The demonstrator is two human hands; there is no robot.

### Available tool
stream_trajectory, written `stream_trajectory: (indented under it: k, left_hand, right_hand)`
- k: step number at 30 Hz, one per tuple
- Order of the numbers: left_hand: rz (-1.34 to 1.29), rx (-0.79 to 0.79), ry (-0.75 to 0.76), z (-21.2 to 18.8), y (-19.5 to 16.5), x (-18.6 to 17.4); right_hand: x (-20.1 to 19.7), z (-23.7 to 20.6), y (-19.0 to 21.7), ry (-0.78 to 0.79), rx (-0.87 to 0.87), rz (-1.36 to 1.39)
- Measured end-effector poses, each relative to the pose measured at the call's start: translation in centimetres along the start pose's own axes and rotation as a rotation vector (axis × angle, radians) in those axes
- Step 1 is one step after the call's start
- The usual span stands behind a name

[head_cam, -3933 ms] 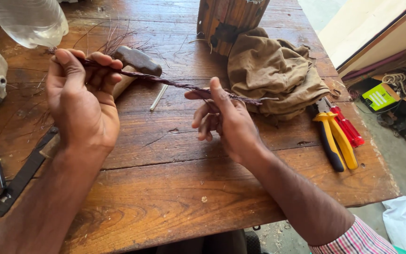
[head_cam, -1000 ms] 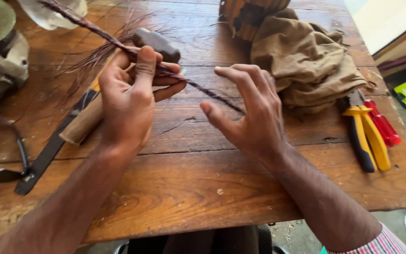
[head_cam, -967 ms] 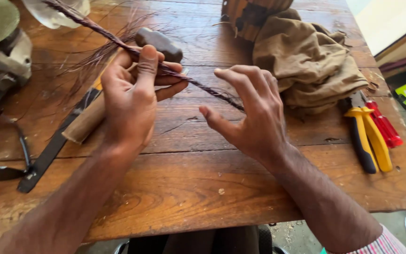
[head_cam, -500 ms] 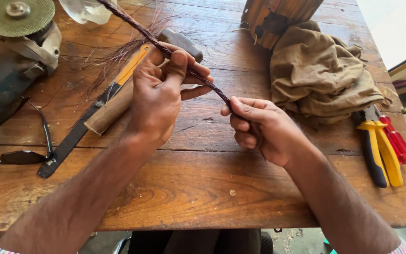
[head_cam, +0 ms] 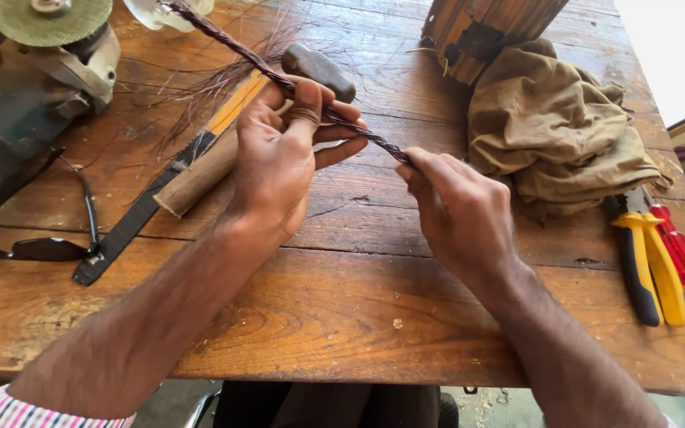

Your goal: The person twists thin wire strands together by hand, repeatedly folding and rotating the strands to form a twisted wire bundle. They work along the length of the bundle, adding loose strands into the twist, then set the finished twisted wire on the workbench and pick up a cloth.

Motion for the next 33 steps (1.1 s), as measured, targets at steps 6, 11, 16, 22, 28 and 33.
stream_trajectory:
  k: [6,11,16,22,28,33]
  left_hand:
    - [-0.095,-0.037,-0.069,0.5,-0.5,-0.6]
    - [-0.457,-0.076,-0.276,1.8,-1.7,-4.0]
    - [-0.501,0.034,-0.129,2.6,-2.7,-5.1]
    - [-0.482,0.072,0.148,2.8,-4.5,-4.4]
    - [-0.394,0.157,-0.077,2.6,-4.9,-5.0]
    - [-0.29,0.089,-0.358,2.1,-4.0,-6.6]
  right_hand:
    - [2.4,-0.8,-2.9,0.188,0.405,0.264]
    - [1.6,-0.9,-0.4,0.074,-0.017,-0.027]
    - [2.1,-1.2,0.6,0.097,-0.067,-0.198]
    - [5.6,-3.7,-2.1,0.537,0.809,1.143]
    - [2.2,-0.7,-2.6,0.175,0.311,0.469]
    - [-1.0,-0.5,0.1,-0.136,-0.133,-0.189]
Point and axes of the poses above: each hand's wrist, its own z-axis towards the middle knuckle, its own x-axis out of the palm, y = z × x, the point moved 7 cm from there along z, towards the middle knuckle, and after that the axes turned 4 degrees about z, right-handed, at the moved point
